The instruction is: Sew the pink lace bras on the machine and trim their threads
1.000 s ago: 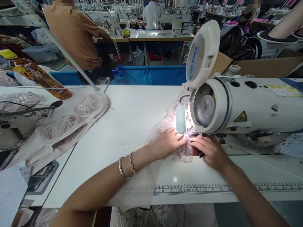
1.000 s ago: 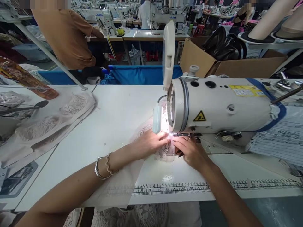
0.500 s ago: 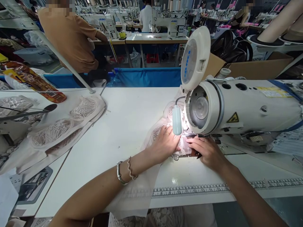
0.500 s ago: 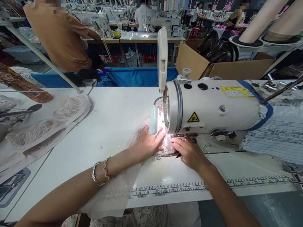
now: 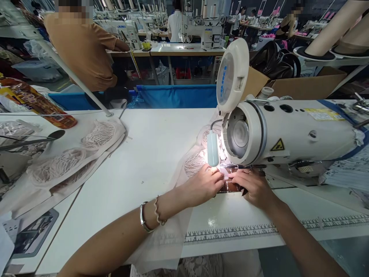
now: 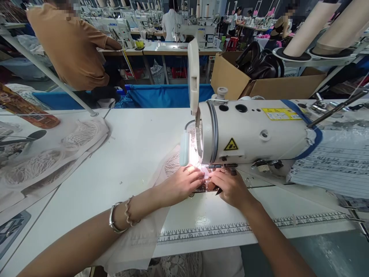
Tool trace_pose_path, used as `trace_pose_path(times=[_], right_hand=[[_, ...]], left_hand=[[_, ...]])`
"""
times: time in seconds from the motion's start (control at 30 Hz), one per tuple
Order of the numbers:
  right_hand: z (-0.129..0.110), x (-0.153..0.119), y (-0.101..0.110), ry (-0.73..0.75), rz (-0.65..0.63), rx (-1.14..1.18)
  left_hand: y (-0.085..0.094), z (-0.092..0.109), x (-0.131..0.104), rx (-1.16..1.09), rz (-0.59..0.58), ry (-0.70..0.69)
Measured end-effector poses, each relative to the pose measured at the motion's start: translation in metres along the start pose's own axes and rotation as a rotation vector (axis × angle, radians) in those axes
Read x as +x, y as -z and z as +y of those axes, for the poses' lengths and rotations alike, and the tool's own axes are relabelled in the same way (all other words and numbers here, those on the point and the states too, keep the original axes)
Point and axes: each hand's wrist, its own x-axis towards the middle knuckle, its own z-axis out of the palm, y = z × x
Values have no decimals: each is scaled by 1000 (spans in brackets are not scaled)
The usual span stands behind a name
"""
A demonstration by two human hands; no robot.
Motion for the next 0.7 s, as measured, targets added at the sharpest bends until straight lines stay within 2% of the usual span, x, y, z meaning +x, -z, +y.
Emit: trace_pose_path(times=[0.2,0.43,0.7], right_hand=[[1,-1,-1,-5,-10,-46],[3,-6,-5,-100,-116,-57],[1,-6,-3,-106,-94,-84]], left_hand=[[0,-2,0,7,-28,68],[-4,-11,0,-37,15,124],[-2,-24,0,-48,-31,193]])
